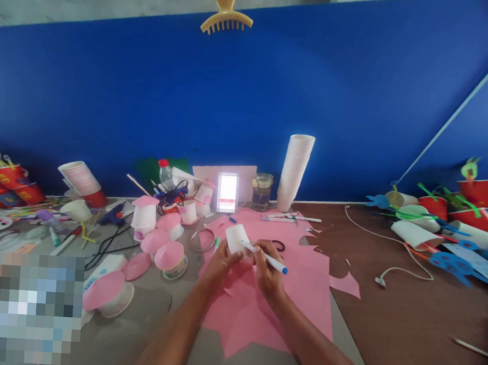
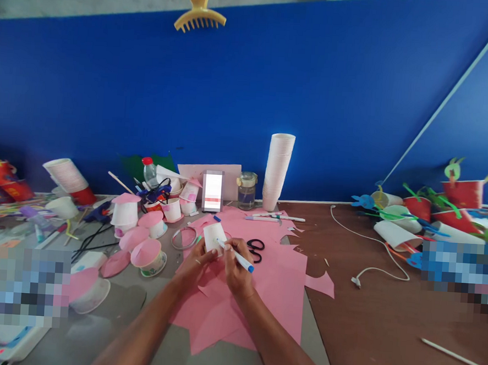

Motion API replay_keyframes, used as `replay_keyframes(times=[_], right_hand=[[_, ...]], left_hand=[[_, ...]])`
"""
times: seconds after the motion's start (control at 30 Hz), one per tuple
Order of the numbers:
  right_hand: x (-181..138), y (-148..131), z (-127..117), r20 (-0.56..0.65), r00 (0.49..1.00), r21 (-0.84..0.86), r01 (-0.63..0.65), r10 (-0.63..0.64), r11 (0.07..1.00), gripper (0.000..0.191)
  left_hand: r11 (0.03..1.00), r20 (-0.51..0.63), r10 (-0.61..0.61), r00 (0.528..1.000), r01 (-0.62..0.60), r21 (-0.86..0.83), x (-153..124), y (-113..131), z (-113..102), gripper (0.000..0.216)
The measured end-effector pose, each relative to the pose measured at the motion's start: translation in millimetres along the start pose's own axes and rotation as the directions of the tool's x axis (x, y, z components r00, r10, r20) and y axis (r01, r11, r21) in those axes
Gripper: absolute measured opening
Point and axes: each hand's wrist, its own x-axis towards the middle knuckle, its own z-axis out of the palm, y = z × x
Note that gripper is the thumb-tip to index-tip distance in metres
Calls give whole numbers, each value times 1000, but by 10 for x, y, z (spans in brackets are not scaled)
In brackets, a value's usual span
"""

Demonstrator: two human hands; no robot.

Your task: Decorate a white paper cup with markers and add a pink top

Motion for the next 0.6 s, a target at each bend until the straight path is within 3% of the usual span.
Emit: replay_keyframes(times=[0.17, 0.37, 0.6], right_hand=[[6, -4, -6, -23, 998, 94, -48, 50, 994, 29], [7, -20, -15, 11, 1000, -39, 26, -26, 999, 26], [15, -35, 0, 30, 997, -82, 75, -73, 994, 20]], left_hand=[[1000, 12, -2, 1000, 3, -17, 5, -9, -3, 46], [1000, 18, 3, 1000, -3, -4, 11, -38, -26, 45], [1000, 10, 8, 1000, -8, 11, 26, -65, -47, 45]])
